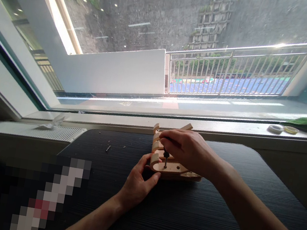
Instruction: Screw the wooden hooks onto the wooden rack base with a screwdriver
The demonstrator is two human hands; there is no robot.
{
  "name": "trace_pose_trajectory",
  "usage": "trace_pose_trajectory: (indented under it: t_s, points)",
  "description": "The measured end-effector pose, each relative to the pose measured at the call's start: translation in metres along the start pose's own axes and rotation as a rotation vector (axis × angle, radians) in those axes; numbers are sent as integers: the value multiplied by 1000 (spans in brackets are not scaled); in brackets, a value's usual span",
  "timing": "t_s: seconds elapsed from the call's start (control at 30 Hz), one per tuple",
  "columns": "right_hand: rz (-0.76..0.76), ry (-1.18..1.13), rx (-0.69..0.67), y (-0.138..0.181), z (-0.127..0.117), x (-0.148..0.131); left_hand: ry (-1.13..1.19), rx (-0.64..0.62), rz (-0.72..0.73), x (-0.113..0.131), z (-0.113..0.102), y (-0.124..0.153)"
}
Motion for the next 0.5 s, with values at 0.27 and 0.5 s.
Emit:
trace_pose_trajectory:
  t_s: [0.27, 0.5]
  points:
    - [-32, -49, -49, 1, -5, -9, -11, 1, 2, 1, 0, 0]
    - [13, -49, -28, 0, -1, -3, -9, -2, -7, 2, 0, 0]
Point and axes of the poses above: each hand's wrist, its own y-axis away from the middle knuckle, its own z-axis out of the palm, x = y × z, the point moved 3 cm from there along -y, towards the middle knuckle, and after that the axes turned 6 degrees about x, right-handed, at the moved point
